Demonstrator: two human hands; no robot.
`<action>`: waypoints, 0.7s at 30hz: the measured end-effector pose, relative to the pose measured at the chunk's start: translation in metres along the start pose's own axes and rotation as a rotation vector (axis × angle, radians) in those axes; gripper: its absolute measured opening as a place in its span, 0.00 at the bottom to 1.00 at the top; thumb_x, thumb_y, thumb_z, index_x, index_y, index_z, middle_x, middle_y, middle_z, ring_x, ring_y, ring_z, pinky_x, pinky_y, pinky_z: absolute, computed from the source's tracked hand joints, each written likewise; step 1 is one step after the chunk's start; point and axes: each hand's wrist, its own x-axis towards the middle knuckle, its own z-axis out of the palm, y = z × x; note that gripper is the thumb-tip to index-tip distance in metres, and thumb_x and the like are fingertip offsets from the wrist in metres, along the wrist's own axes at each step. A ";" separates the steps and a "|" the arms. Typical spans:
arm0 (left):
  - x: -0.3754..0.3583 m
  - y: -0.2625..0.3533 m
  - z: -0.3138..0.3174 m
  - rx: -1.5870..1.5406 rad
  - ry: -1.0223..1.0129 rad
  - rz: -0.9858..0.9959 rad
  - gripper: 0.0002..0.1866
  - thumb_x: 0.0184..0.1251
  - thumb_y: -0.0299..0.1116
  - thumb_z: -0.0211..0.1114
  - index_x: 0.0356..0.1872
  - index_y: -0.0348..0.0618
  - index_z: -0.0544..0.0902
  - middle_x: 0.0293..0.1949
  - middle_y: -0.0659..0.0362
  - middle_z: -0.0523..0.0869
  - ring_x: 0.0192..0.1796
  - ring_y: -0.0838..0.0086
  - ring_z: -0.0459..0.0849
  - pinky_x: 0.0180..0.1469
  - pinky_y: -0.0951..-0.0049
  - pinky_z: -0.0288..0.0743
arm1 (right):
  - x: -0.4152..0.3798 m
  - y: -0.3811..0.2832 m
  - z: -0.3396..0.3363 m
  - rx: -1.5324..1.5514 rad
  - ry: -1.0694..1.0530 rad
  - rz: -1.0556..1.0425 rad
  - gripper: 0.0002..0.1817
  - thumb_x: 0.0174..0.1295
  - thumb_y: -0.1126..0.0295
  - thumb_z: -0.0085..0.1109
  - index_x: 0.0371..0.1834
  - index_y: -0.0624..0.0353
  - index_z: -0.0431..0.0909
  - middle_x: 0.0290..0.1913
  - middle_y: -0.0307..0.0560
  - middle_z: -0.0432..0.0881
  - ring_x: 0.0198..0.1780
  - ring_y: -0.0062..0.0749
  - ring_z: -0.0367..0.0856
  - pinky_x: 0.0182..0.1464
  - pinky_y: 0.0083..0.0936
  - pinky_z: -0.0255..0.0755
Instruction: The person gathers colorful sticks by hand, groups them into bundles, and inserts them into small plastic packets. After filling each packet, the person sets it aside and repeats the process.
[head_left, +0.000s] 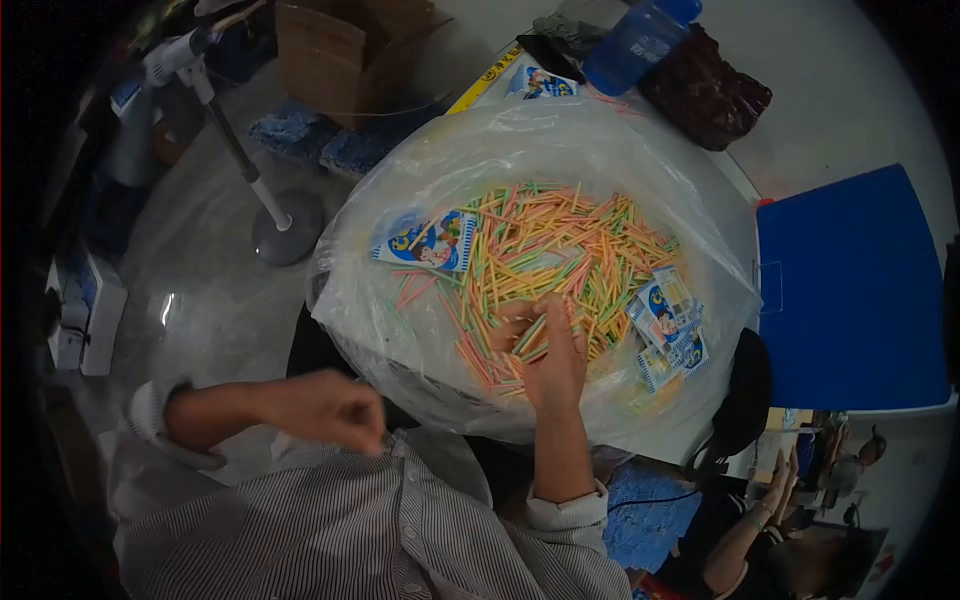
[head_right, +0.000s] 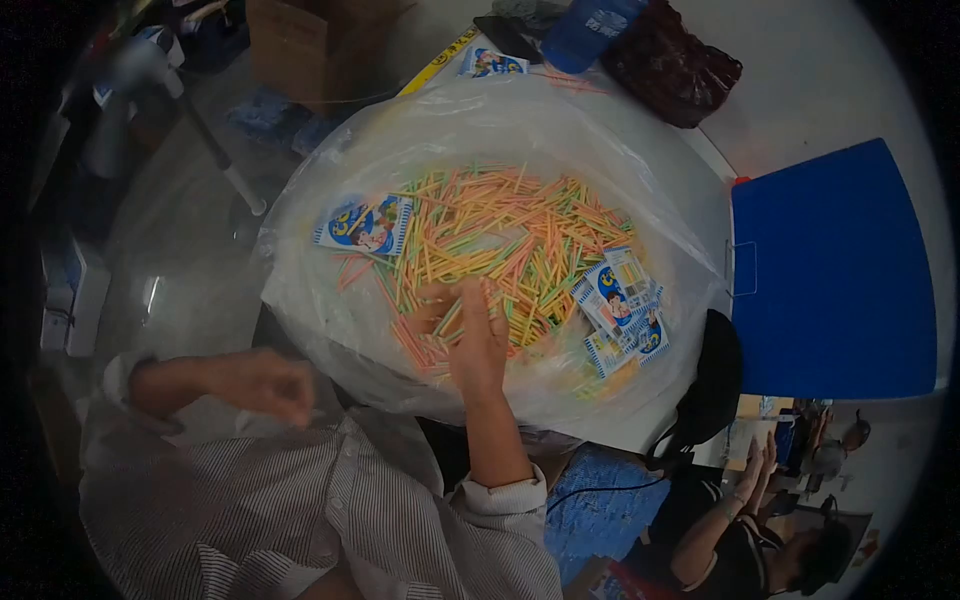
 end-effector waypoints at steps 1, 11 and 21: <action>-0.024 0.006 -0.002 0.019 -0.257 -0.140 0.11 0.55 0.36 0.63 0.32 0.43 0.73 0.26 0.65 0.77 0.30 0.85 0.74 0.32 0.82 0.68 | 0.002 -0.006 -0.011 -0.043 0.060 0.017 0.10 0.64 0.65 0.39 0.31 0.58 0.67 0.28 0.44 0.76 0.20 0.20 0.69 0.22 0.21 0.66; -0.082 0.045 0.027 0.545 -0.517 -0.547 0.17 0.57 0.45 0.57 0.26 0.40 0.68 0.21 0.58 0.75 0.27 0.72 0.76 0.30 0.74 0.69 | 0.017 -0.006 -0.007 -0.039 -0.048 0.097 0.04 0.59 0.68 0.51 0.29 0.54 0.69 0.14 0.26 0.57 0.12 0.08 0.49 0.14 0.10 0.44; -0.102 0.005 0.047 -0.068 0.438 -0.245 0.16 0.64 0.29 0.45 0.51 0.34 0.66 0.39 0.55 0.78 0.41 0.74 0.77 0.45 0.76 0.68 | 0.037 0.025 0.004 -0.481 -0.056 -0.378 0.06 0.57 0.68 0.52 0.30 0.58 0.70 0.16 0.32 0.66 0.16 0.19 0.63 0.20 0.18 0.58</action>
